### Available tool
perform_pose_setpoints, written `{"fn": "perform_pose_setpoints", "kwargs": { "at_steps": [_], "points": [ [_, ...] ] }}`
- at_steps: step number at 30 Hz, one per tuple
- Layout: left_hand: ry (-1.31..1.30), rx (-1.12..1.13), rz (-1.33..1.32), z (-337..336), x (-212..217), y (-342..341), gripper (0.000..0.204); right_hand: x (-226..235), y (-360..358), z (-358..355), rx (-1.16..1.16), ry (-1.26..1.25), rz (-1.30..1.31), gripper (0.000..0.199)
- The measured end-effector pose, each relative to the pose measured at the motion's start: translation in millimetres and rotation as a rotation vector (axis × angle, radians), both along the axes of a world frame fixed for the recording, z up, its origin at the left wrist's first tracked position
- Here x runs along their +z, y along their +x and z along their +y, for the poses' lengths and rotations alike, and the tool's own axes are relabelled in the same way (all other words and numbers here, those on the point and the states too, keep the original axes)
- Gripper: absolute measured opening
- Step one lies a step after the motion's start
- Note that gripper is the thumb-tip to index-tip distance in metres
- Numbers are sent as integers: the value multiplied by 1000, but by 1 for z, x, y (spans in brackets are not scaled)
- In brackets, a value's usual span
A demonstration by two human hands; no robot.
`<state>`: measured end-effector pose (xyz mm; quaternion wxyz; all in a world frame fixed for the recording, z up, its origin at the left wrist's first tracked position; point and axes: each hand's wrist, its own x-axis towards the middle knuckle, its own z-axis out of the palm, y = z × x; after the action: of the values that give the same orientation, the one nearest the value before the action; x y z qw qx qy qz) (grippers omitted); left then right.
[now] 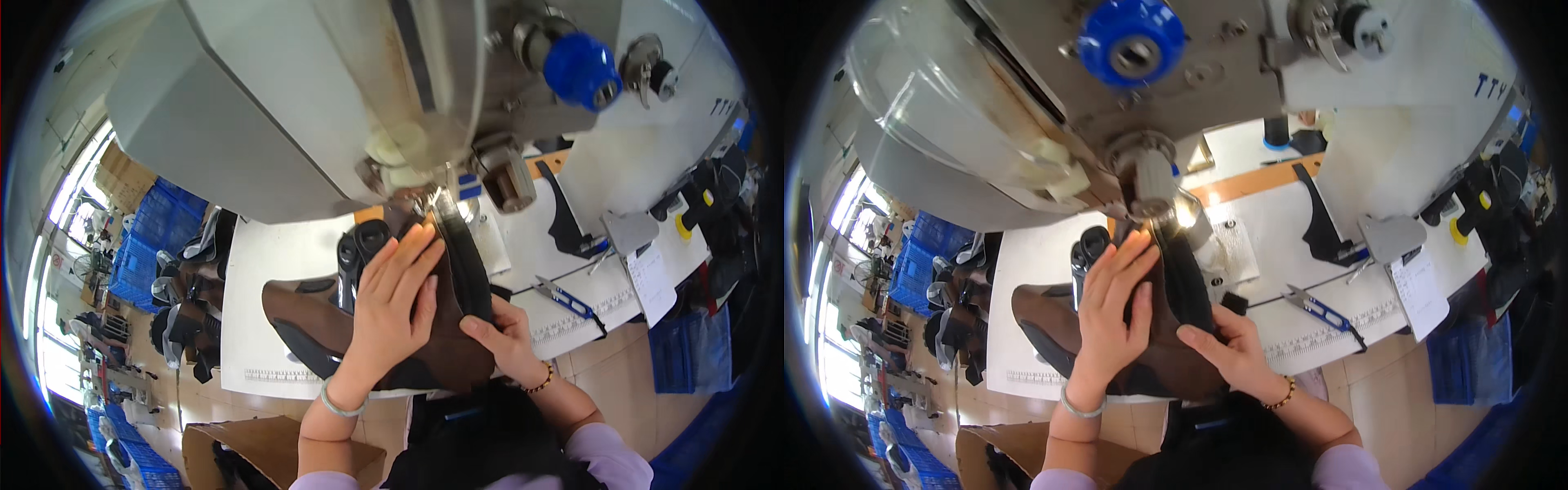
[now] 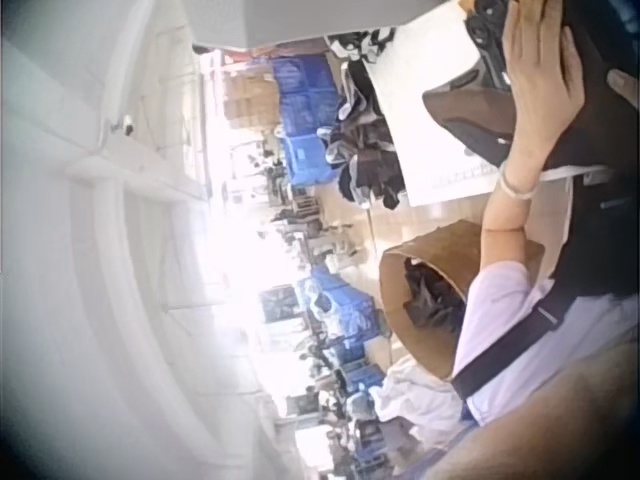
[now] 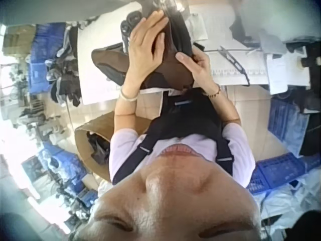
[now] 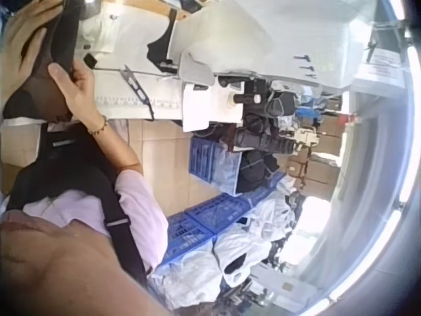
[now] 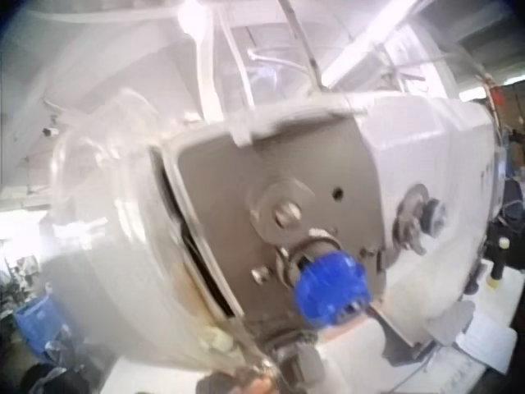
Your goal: The person stitches shoe upper components using a sewing machine, guiding and rotating the pieces under the needle, then places the stitched component aside and stitches another shoe part.
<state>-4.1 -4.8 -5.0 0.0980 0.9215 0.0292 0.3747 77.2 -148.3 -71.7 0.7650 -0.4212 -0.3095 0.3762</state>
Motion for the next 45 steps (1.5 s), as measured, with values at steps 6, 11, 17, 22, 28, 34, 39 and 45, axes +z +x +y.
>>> {"fn": "perform_pose_setpoints", "kwargs": {
  "at_steps": [6, 11, 17, 22, 28, 34, 39, 45],
  "points": [
    [-18, -42, 12, 1, -6, -5, 37, -31, -6, -44, 184, -34, -711, 35],
    [89, -176, -51, -1, -20, -32, 39, -25, 7, -58, 65, -72, -1461, 24],
    [76, -280, -60, -40, -61, -96, 45, -6, -1, -51, 80, 289, -1416, 19],
    [298, 127, 35, -53, -59, -107, 41, 11, -17, -52, 118, 358, -1387, 16],
    [241, 93, 245, -57, -30, -118, 59, 7, -16, -57, 98, 395, -1536, 13],
    [250, 77, 319, -55, -32, -117, 65, -6, -26, -52, 38, 467, -1589, 19],
    [235, 39, 351, -50, -41, -116, 71, -8, -28, -54, 160, 336, -1351, 17],
    [324, 102, 412, -51, -46, -112, 62, -25, -31, -51, 207, 267, -963, 11]
  ]
}}
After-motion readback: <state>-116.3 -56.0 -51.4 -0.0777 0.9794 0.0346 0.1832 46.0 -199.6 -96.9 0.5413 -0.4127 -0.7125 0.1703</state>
